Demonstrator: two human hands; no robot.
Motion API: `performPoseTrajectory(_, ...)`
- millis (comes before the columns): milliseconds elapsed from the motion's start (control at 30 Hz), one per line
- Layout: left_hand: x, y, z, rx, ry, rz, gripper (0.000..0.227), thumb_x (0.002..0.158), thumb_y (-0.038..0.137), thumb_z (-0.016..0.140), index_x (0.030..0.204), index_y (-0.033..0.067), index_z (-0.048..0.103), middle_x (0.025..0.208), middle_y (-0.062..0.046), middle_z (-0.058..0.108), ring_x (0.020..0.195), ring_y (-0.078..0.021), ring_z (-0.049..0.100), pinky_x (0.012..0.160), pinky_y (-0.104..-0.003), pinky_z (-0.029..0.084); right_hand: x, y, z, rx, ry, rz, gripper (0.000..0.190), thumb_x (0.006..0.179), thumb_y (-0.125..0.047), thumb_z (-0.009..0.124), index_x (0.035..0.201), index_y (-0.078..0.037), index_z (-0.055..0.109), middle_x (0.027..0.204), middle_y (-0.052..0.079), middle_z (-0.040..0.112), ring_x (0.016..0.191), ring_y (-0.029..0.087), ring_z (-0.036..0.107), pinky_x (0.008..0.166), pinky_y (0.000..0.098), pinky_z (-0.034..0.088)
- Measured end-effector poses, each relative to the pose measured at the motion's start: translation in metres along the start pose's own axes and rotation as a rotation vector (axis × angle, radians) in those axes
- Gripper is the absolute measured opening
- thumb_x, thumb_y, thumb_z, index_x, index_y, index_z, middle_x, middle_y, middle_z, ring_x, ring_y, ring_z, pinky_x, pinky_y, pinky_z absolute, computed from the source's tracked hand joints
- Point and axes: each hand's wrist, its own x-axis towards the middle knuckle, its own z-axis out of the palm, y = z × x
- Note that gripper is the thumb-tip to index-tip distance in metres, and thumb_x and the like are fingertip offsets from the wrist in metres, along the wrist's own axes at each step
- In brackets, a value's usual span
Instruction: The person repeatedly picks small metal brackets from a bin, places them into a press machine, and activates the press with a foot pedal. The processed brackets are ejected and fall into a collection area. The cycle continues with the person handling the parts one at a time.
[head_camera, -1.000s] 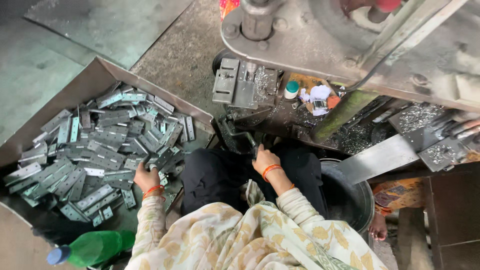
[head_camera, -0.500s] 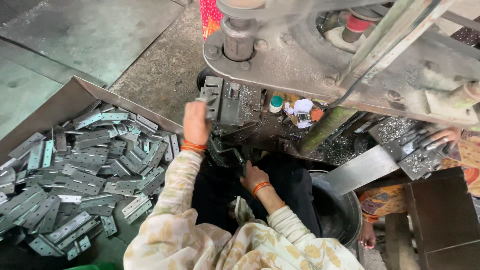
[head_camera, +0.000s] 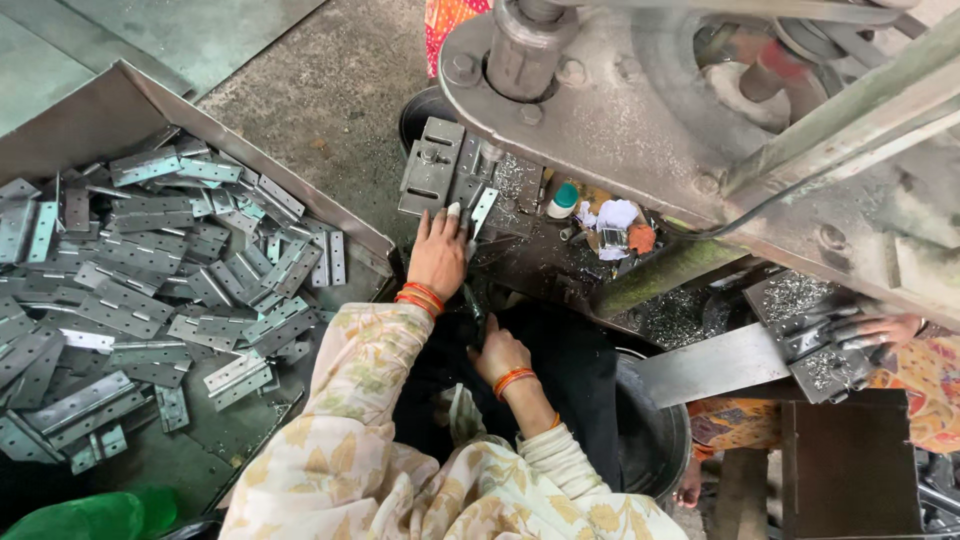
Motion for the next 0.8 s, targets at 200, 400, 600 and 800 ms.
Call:
performPoseTrajectory(200, -0.002, 0.014, -0.002, 0.169, -0.294, -0.034, 0.026, 0.095, 0.021, 0.055, 0.107, 0.0062, 0.072, 0.115, -0.011, 0.062, 0.116, -0.0302, 0.054, 0.118, -0.070, 0.024, 0.003, 0.005, 0.003, 0.005, -0.008, -0.024, 0.088, 0.087, -0.044, 0.072, 0.155, -0.004, 0.033, 0.115, 0.025, 0.069, 0.103, 0.042, 0.070, 0.088, 0.0511, 0.057)
performPoseTrajectory(400, 0.010, 0.012, 0.009, 0.109, -0.348, -0.063, 0.022, 0.098, 0.019, 0.055, 0.105, 0.0080, 0.073, 0.120, -0.011, 0.061, 0.120, -0.0313, 0.052, 0.120, -0.067, 0.026, 0.007, 0.002, -0.001, -0.029, -0.072, 0.019, 0.085, 0.088, -0.045, 0.072, 0.153, -0.005, 0.035, 0.115, 0.025, 0.070, 0.105, 0.043, 0.069, 0.089, 0.0510, 0.057)
performPoseTrajectory(600, 0.019, 0.001, 0.017, 0.091, -0.178, -0.241, 0.032, 0.089, 0.025, 0.057, 0.110, 0.0103, 0.077, 0.141, -0.008, 0.058, 0.135, -0.0348, 0.042, 0.112, -0.072, 0.021, 0.002, -0.003, -0.007, -0.026, -0.038, 0.006, 0.079, 0.089, -0.044, 0.069, 0.150, -0.004, 0.038, 0.111, 0.024, 0.071, 0.100, 0.043, 0.071, 0.085, 0.0505, 0.058)
performPoseTrajectory(800, 0.041, -0.009, 0.014, 0.076, -0.458, -0.251, 0.027, 0.094, 0.023, 0.056, 0.103, 0.0165, 0.080, 0.139, 0.001, 0.062, 0.145, -0.0359, 0.036, 0.113, -0.080, 0.010, -0.005, -0.011, -0.013, -0.034, -0.036, 0.014, 0.075, 0.090, -0.044, 0.068, 0.147, -0.004, 0.040, 0.108, 0.024, 0.072, 0.098, 0.042, 0.071, 0.083, 0.0505, 0.058)
